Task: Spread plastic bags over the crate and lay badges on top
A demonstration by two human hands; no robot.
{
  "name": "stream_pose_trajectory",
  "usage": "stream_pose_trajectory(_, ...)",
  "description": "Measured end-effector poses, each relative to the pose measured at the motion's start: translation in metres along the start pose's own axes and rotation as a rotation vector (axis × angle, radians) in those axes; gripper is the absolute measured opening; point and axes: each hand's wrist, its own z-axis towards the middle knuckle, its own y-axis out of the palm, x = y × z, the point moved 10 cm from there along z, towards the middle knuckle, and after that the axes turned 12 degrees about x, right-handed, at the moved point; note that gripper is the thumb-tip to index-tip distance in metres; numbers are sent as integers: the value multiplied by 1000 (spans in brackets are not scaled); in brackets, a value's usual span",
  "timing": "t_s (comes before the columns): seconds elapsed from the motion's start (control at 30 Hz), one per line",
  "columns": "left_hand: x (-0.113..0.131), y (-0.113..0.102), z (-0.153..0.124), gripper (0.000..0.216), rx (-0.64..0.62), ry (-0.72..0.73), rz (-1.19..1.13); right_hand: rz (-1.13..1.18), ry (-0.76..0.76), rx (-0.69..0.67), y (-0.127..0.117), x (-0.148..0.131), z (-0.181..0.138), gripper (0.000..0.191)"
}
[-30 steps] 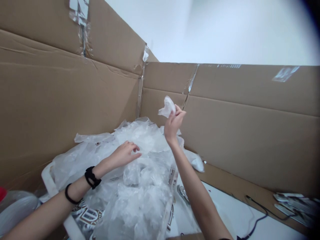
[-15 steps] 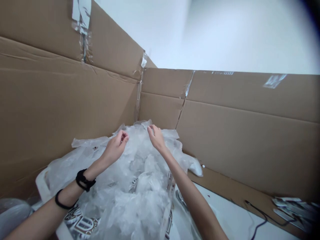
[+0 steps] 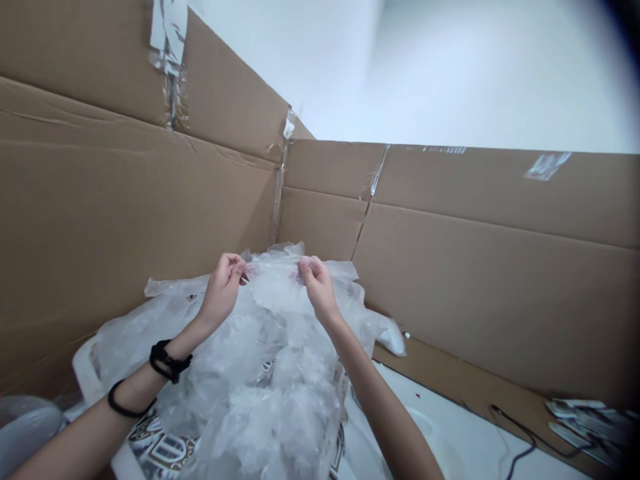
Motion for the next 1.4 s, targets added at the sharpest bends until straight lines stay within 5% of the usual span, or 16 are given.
stream_pose_trajectory(0.07, -4, 6, -4, 37, -41, -84, -60, -5, -60, 50, -2, -9, -3, 35)
stream_pose_trajectory(0.23, -11, 48, -34, 39, -421, -274, -147, -7, -124, 124, 0, -19, -9, 32)
stream_pose_trajectory(0.57, 13, 13, -17, 23, -123, 59, 65, 179, 325, 140, -13, 25, 3, 41)
stream_pose_trajectory(0.7, 18, 5, -16, 30, -51, 141, 194, 134, 410, -144, 17, 34, -10, 39)
stream_pose_trajectory(0.77, 9, 7, -13, 39, -83, 94, 233, 88, 366, -148, 12, 38, -2, 38)
stream_pose_trajectory(0.97, -15, 56, -39, 41, -473, 15, 215, -50, 124, 401, -75, 26, 50, 45)
stream_pose_trajectory(1.1, -13, 88, -69, 40, -637, 169, 204, -301, -356, 585, -86, -25, 42, 49)
stream_pose_trajectory(1.17, -13, 96, -75, 25, -674, 202, 180, -547, -488, 448, -61, -27, 34, 52)
stream_pose_trajectory(1.3, -10, 82, -54, 22, -561, 130, 93, -782, -162, -168, -11, 50, 25, 45)
stream_pose_trajectory(1.4, -6, 57, -30, 22, -384, 67, 25, -730, -71, -305, 0, 65, 13, 37)
